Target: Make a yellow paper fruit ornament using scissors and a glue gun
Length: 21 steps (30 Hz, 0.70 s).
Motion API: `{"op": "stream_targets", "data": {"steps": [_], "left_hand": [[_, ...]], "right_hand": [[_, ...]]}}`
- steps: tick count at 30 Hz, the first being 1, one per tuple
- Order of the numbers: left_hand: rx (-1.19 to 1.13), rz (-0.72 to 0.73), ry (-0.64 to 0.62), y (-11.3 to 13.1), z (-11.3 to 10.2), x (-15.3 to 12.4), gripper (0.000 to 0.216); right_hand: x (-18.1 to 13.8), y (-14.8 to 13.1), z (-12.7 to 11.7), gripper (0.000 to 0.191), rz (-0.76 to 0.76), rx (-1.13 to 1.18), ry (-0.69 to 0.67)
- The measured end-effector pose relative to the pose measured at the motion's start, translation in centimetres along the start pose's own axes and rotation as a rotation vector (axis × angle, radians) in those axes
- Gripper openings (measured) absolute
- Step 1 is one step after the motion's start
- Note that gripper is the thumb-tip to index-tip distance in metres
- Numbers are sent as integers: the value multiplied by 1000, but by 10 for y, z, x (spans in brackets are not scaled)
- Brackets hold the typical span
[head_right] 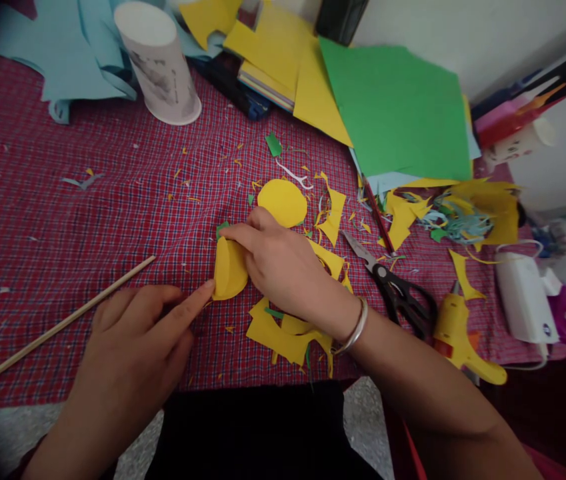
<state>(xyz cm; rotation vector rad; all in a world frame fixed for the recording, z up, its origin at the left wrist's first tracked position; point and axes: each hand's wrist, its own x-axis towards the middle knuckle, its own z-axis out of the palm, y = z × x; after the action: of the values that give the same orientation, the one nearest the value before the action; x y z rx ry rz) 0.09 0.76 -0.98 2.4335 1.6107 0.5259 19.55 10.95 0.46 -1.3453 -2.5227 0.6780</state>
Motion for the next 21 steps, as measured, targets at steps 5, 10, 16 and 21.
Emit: {"op": "stream_targets", "data": {"steps": [5,10,16,21], "left_hand": [[-8,-5,-35,1,-1,0,49],[8,-4,-23,2,-3,0,48],[34,10,4,1,-1,0,47],[49,19,28,1,1,0,46]], "right_hand": [[2,-4,-11,35,-12,120,-22],[6,-5,-17,41,-30,219,-35],[10,-4,-13,30,68,155,-64],[8,-3,-11,31,58,154,-55]]}}
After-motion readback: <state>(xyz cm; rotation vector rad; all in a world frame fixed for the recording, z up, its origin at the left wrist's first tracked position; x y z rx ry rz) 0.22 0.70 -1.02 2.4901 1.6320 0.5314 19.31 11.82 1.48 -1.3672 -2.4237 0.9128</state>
